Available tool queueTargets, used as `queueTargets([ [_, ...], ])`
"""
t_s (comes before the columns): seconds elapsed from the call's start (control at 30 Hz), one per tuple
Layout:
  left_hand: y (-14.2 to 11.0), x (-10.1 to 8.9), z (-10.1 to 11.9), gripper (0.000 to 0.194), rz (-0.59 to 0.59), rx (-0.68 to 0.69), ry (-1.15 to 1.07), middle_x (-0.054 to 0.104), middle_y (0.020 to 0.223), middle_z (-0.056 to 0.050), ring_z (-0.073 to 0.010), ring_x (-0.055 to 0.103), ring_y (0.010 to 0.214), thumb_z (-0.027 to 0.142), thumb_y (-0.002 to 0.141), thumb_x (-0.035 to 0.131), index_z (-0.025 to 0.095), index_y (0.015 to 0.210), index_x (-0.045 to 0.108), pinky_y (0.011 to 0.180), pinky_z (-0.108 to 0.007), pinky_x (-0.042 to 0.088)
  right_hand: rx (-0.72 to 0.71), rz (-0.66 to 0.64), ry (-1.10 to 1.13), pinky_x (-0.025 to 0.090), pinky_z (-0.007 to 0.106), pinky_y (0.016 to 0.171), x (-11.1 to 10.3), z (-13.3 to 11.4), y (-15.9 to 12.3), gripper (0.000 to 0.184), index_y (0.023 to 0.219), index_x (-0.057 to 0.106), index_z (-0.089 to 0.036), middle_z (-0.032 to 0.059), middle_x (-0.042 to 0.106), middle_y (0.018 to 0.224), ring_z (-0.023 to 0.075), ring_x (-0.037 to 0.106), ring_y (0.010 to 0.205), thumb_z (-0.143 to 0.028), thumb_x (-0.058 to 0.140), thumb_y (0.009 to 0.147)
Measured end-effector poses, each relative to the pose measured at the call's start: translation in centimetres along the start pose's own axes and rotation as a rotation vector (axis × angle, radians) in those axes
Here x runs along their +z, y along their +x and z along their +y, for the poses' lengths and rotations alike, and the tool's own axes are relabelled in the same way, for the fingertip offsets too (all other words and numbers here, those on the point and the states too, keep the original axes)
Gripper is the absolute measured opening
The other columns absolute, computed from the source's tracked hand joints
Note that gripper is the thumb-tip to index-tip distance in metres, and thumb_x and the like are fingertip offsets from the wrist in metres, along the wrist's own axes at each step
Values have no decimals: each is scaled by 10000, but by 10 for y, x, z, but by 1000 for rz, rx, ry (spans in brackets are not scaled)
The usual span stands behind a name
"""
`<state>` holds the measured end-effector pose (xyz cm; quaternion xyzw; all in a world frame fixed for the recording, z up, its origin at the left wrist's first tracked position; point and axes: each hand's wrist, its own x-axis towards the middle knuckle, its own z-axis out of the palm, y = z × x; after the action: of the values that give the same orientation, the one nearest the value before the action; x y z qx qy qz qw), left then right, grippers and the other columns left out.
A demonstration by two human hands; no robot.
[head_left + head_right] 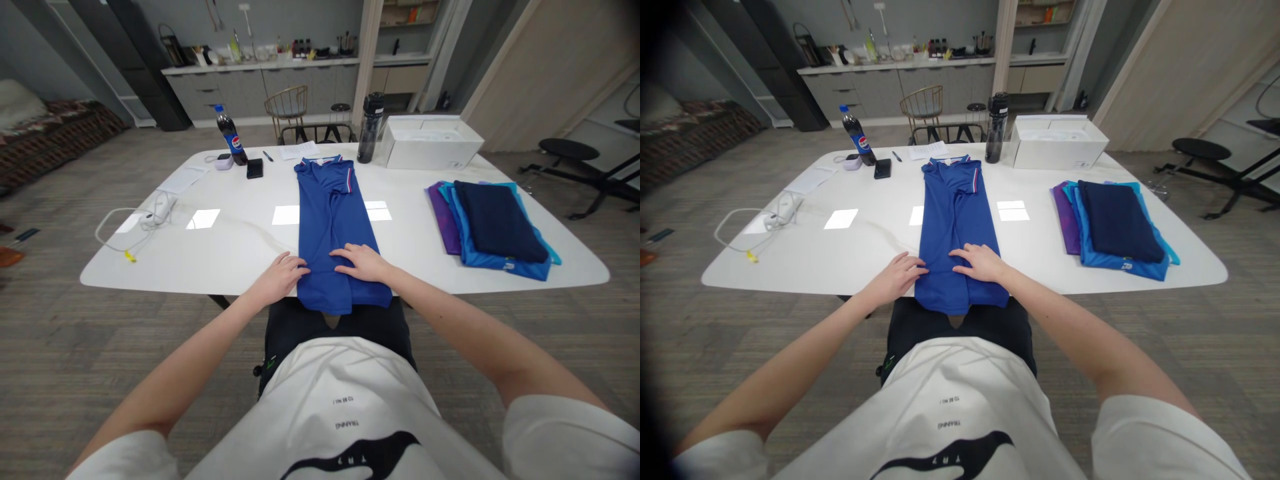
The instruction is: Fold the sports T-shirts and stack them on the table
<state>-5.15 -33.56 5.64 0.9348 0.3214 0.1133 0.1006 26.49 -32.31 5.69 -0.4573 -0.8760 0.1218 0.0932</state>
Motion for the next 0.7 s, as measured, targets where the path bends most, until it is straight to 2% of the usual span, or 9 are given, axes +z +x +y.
queueTargets([
  [0.1,-6,5,0,591,-73,81,-176,617,1432,-55,-188,542,1362,-43,849,426,271,1256,718,1210,-408,392,-69,-18,154,453,361,969,-3,9,-12,283,1210,712,-281,57,669,1153,221,637,1077,-253,551,979],
  [0.17,-10,8,1,662,-122,85,-256,623,1438,-37,-177,537,1377,-83,790,429,281,1258,725,1196,-376,420,-101,-33,225,460,358,984,-6,19,-27,329,1002,771,-261,43,676,1126,205,639,1054,-89,517,884],
  [0.23,-11,9,2,682,-150,80,-313,634,1430,-28,-173,521,1397,-95,778,425,287,1254,730,1211,-380,404,-109,-56,269,470,364,997,-12,30,-44,389,874,787,-254,42,675,1127,204,641,1048,-20,485,798],
  [0.3,-10,9,1,644,-159,65,-366,650,1411,-30,-172,518,1399,-81,809,422,286,1229,743,1216,-391,393,-93,-87,299,475,379,1014,-19,42,-62,405,846,799,-258,51,675,1157,213,645,1066,-19,479,773],
  [0.47,-2,3,-4,388,-167,40,-452,695,1337,-57,-188,587,1318,92,939,522,298,1144,778,1172,-398,434,-11,-151,356,462,418,1083,-32,60,-91,363,951,826,-290,61,678,1272,240,635,1186,-125,512,873],
  [0.6,3,1,-9,244,-193,77,-470,705,1312,-70,-211,593,1305,267,976,589,294,1118,785,1157,-391,440,-40,-191,328,438,428,1102,-32,65,-92,247,958,824,-311,60,663,1312,252,613,1233,-204,609,898],
  [0.7,8,0,-10,256,-186,85,-498,730,1243,-80,-214,624,1248,358,1006,551,280,1048,791,1117,-369,464,-33,-194,275,446,444,1059,-31,63,-84,130,883,814,-303,76,665,1243,267,610,1189,-281,687,891],
])
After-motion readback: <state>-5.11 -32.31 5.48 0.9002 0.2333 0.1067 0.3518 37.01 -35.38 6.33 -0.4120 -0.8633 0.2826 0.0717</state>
